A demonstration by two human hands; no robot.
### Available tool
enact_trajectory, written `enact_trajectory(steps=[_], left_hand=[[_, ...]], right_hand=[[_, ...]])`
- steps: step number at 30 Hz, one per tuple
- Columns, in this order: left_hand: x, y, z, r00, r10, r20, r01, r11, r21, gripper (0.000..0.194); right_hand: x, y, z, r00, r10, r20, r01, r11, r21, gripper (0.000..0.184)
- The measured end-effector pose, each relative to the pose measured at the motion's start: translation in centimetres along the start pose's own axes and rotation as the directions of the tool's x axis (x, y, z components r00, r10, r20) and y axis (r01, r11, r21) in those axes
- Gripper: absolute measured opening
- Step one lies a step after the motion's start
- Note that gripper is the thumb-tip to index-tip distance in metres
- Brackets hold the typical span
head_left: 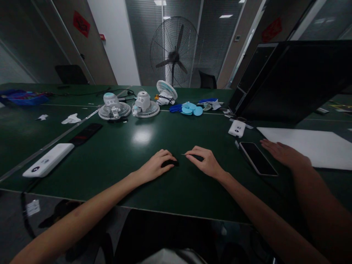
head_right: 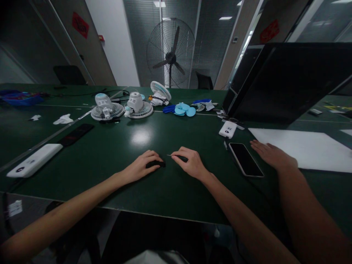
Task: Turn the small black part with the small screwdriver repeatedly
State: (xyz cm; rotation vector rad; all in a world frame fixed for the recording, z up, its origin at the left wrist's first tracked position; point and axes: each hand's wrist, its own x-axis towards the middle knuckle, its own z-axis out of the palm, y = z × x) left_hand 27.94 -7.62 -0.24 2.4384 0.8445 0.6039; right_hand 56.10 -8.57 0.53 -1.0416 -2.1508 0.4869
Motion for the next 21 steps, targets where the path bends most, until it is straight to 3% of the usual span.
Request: enact_trajectory(steps=[3, 5, 9, 10, 12, 15, 17, 21], left_hand=[[-1.5, -0.7, -1.0, 1.000, -0.007, 0.030, 0.008, 1.000, -0.019, 0.029], [-2.5, -2.3, -2.5, 0.999, -0.040, 0.021, 0.040, 0.999, 0.004, 0.030], [-5.8, -9.0, -8.0, 0.968, -0.206, -0.146, 0.226, 0.964, 0.138, 0.029], [-7.0, -11.0, -9.8, 0.944, -0.265, -0.196, 0.299, 0.938, 0.176, 0.030], [-9.7, -14.9, -13.2, 0.856, -0.390, -0.339, 0.478, 0.848, 0.230, 0.033], [-13.4, -18.7, -16.9, 0.724, -0.505, -0.470, 0.660, 0.706, 0.257, 0.042], [-14.7, -19.6, -18.0, 0.676, -0.535, -0.507, 0.711, 0.654, 0.258, 0.044], [-15.1, -19.1, -18.1, 0.635, -0.551, -0.541, 0.738, 0.639, 0.216, 0.043]], right_hand=[[-0.1, 0.3, -0.2, 1.000, 0.009, 0.014, -0.009, 1.000, 0.010, 0.021], [-0.2, 0.5, -0.2, 1.000, 0.011, 0.019, -0.011, 1.000, 0.013, 0.020], [-0.2, 0.7, -0.1, 1.000, 0.010, 0.028, -0.011, 1.000, 0.024, 0.019], [-0.2, 0.7, -0.1, 1.000, 0.010, 0.029, -0.011, 1.000, 0.028, 0.019], [-0.3, 0.7, -0.1, 0.999, 0.014, 0.034, -0.015, 0.999, 0.034, 0.020], [-0.3, 0.8, -0.2, 0.999, 0.025, 0.046, -0.026, 0.999, 0.035, 0.020], [-0.3, 0.9, -0.2, 0.998, 0.030, 0.051, -0.032, 0.999, 0.036, 0.020], [-0.3, 0.9, -0.2, 0.998, 0.026, 0.055, -0.028, 0.999, 0.039, 0.021]])
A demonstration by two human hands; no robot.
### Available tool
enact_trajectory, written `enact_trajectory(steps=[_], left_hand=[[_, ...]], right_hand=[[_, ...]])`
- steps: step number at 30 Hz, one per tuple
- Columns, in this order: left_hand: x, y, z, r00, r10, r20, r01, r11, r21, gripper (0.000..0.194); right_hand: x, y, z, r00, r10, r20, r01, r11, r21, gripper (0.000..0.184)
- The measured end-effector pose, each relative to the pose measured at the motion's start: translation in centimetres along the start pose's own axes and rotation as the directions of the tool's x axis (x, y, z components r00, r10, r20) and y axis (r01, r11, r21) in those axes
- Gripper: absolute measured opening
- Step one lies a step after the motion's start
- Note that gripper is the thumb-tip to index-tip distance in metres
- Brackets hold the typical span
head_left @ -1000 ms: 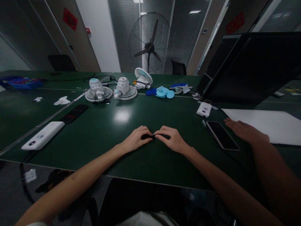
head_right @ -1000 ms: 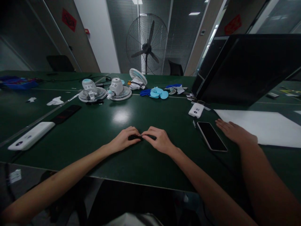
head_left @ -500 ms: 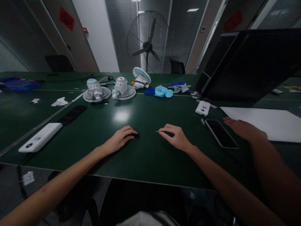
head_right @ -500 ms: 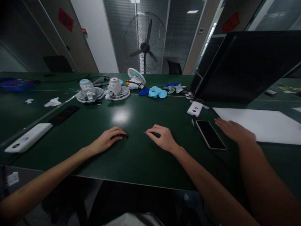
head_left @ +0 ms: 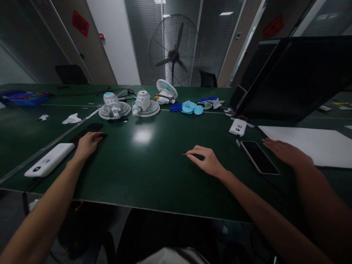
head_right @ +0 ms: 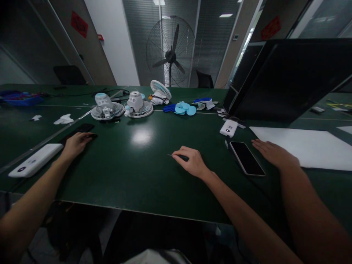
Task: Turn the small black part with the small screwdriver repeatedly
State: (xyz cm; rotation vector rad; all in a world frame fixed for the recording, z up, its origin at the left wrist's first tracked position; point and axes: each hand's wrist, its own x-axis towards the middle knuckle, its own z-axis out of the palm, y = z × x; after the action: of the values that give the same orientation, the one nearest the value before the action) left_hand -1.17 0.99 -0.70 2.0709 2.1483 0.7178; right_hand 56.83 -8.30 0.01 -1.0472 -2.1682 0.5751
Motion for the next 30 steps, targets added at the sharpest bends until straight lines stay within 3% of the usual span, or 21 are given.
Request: enact_trajectory(steps=[6, 12, 14, 17, 20, 25, 30], left_hand=[[-1.0, 0.3, -1.1, 0.991, -0.131, -0.005, 0.131, 0.991, -0.010, 0.043], [-1.6, 0.2, -1.6, 0.995, -0.089, -0.040, 0.091, 0.993, 0.072, 0.028], [-1.5, 0.1, -1.6, 0.991, -0.125, -0.041, 0.127, 0.990, 0.062, 0.027], [-1.3, 0.3, -1.6, 0.959, -0.246, -0.143, 0.245, 0.969, -0.022, 0.031], [-0.8, 1.4, -1.2, 0.942, -0.252, -0.223, 0.231, 0.966, -0.114, 0.037], [-0.2, 3.5, -0.3, 0.978, -0.194, -0.081, 0.190, 0.980, -0.060, 0.039], [-0.4, 3.7, -0.2, 0.970, -0.223, -0.091, 0.212, 0.970, -0.121, 0.037]], right_hand=[[0.1, -0.3, -0.1, 1.000, -0.004, 0.005, 0.004, 1.000, -0.015, 0.024], [0.0, -0.3, 0.0, 1.000, -0.007, -0.006, 0.007, 1.000, -0.007, 0.023], [0.1, -0.2, 0.0, 1.000, -0.004, -0.008, 0.004, 1.000, -0.011, 0.023], [0.1, -0.3, 0.0, 1.000, -0.003, -0.011, 0.003, 1.000, -0.023, 0.023], [0.2, -0.4, 0.0, 1.000, 0.000, -0.005, 0.000, 1.000, -0.016, 0.023], [0.2, -0.3, 0.0, 1.000, 0.004, -0.006, -0.004, 1.000, -0.012, 0.023], [0.2, -0.1, 0.1, 1.000, -0.001, 0.001, 0.001, 1.000, -0.023, 0.023]])
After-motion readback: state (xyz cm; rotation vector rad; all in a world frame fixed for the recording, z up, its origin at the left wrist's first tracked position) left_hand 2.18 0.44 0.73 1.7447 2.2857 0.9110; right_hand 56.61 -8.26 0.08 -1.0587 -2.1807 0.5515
